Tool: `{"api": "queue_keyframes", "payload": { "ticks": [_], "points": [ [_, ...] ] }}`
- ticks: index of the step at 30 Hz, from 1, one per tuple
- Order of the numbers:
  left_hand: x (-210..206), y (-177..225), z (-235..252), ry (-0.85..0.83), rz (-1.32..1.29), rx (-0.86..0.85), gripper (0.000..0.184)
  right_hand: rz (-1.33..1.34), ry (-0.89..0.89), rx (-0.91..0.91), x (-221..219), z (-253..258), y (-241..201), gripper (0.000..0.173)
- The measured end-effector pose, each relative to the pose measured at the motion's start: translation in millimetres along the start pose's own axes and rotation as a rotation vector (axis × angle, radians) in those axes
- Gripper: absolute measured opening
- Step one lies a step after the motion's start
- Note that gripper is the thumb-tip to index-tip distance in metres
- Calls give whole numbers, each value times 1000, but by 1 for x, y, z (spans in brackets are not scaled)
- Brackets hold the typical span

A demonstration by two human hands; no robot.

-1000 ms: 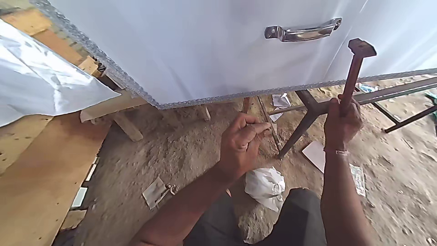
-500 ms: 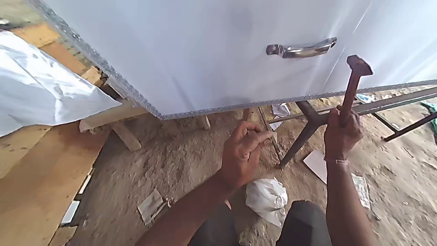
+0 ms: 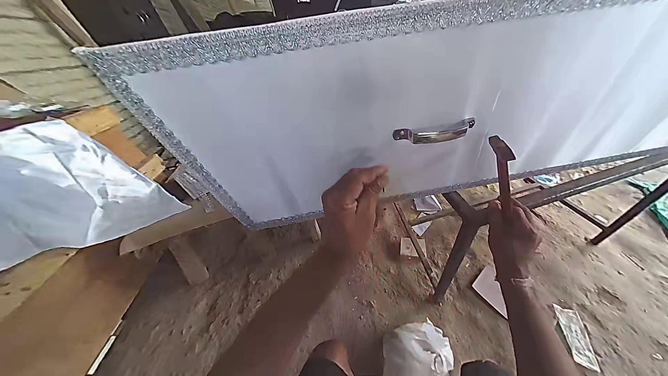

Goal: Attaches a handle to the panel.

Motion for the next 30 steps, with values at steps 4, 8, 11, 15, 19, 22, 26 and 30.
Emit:
{"api": "queue_keyframes", "payload": {
  "ticks": [4,8,11,15,19,22,26,30],
  "points": [
    [-3,-3,32,94,-92,-67,11,9,-27,-22,0,-1,1,40],
    [-22,-6,56,138,-57,-248,11,1,-61,-28,3,1,-4,39],
    [-36,-12,64,136,-31,-312,10,-6,-71,-10,3,2,-5,37],
    [-40,-12,62,168,90,-370,10,-5,-65,5,3,1,-5,38],
    [-42,-11,59,215,110,-430,8,9,-46,-17,0,-1,-1,37],
    [-42,-10,54,229,134,-491,7,77,32,-10,4,-9,-2,34],
    [-47,-7,45,244,227,-656,10,117,97,67,26,-40,-34,38],
    [-51,-10,49,185,151,-626,8,430,-7,46,6,-79,-66,46]
  ]
}}
Point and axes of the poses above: each hand's wrist, its own z-axis towards the middle knuckle, its own x-axis out of the back of the hand, y = z × x, the point moved 7 cm from there along z, towards the middle knuckle, and after that the axes turned 12 degrees about z, right-handed, at the moved point
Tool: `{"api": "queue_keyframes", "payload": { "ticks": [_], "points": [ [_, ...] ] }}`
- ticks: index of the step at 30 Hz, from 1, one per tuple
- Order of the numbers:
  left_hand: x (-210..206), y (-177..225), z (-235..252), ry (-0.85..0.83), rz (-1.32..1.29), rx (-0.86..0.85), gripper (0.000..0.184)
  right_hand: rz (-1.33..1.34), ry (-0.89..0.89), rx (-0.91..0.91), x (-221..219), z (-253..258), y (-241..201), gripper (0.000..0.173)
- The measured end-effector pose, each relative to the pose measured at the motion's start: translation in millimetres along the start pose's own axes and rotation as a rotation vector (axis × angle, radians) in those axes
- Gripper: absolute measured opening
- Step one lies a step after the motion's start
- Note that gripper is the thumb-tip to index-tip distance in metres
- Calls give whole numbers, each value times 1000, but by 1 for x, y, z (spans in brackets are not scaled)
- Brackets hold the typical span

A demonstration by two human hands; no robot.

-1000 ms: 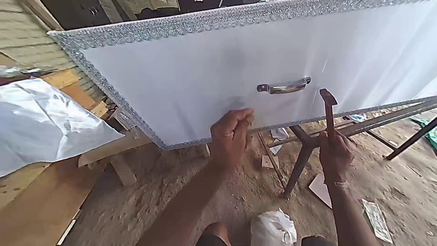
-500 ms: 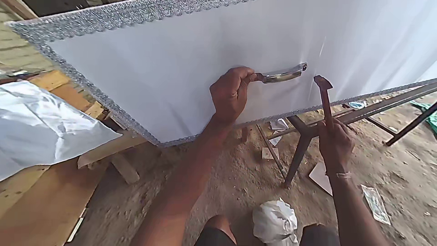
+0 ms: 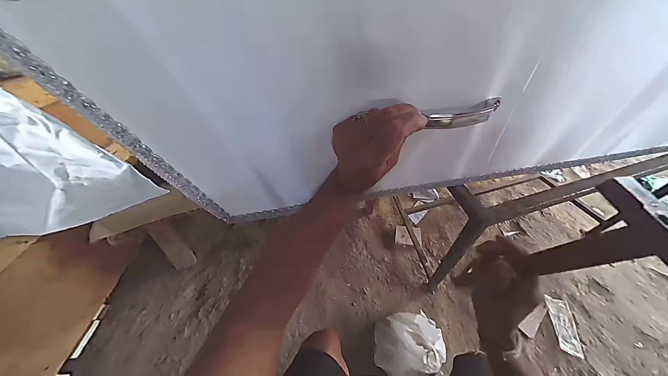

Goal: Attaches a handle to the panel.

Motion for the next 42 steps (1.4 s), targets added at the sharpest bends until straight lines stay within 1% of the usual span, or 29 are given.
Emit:
{"api": "queue_keyframes", "payload": {
  "ticks": [2,4,8,10,11,13,15,17,19,20,21,22,23,24,25,26,27,29,30,31,32,33,34,35,36,37,38,41,42],
  "points": [
    [-2,-2,0,-22,22,16,7,109,-90,-87,-23,-5,4,53],
    [-3,-1,0,-23,82,9,7,97,-152,-90,-36,-1,2,58],
    [-3,1,-1,-11,164,4,11,157,-105,114,-48,9,-22,46],
    [-2,1,-2,-3,169,3,12,171,-65,199,-53,9,-20,43],
    [-2,0,-3,3,169,4,11,112,-65,204,-57,9,-16,46],
    [-2,1,-3,7,173,12,11,-71,-108,178,-62,13,-10,59],
    [-2,0,-3,8,189,16,13,-115,-113,163,-62,19,-16,61],
    [-2,0,-2,10,206,26,13,1,-80,225,-52,20,-36,49],
    [-2,1,-2,2,214,31,14,276,-87,295,-41,19,-50,35],
    [-2,1,-2,-1,215,33,14,425,-104,300,-39,18,-50,30],
    [-2,1,-2,-5,219,32,14,450,-133,275,-40,15,-45,28],
    [-1,1,-2,-11,223,33,14,333,-175,229,-46,13,-36,28],
    [-1,2,-2,-12,229,39,14,146,-134,206,-55,12,-29,31],
    [-1,2,-2,-12,234,41,14,-71,-115,209,-61,12,-26,44],
    [0,3,-2,-9,237,44,14,-193,-105,183,-63,13,-26,54],
    [0,2,-1,-2,241,42,15,-189,-87,152,-60,15,-34,56],
    [-1,2,-1,7,246,44,15,-91,-72,152,-52,17,-47,51],
    [-1,2,-2,9,232,49,15,295,-80,192,-33,17,-73,36],
    [-1,2,-2,9,219,50,15,494,-83,242,-28,14,-80,34],
    [-1,2,-2,5,213,49,15,587,-113,293,-27,9,-80,33],
    [-1,2,-1,-1,210,47,15,511,-134,312,-30,4,-71,30],
    [-1,2,-1,-2,216,48,15,250,-123,295,-38,1,-58,26],
    [-1,3,-1,0,223,53,15,-49,-102,264,-51,1,-45,28],
    [0,3,-3,-2,227,60,14,-262,-87,215,-62,4,-35,42],
    [0,3,-3,1,226,55,14,-336,-96,166,-66,7,-35,52],
    [0,2,-1,9,225,47,13,-287,-98,154,-62,13,-45,55],
    [0,1,0,10,225,45,14,-147,-95,164,-54,15,-60,51],
    [-1,1,0,3,221,33,15,578,-103,223,-32,7,-88,38],
    [-1,1,0,8,221,33,14,690,-108,258,-32,2,-80,35]
  ]
}}
Point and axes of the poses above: each hand's wrist, its own z-axis towards the middle knuckle, its own x-axis out of the back of the hand, y = z × x, the point moved 7 cm from there along z, towards the middle knuckle, and after that the axes turned 12 degrees about z, right-handed, at the moved point
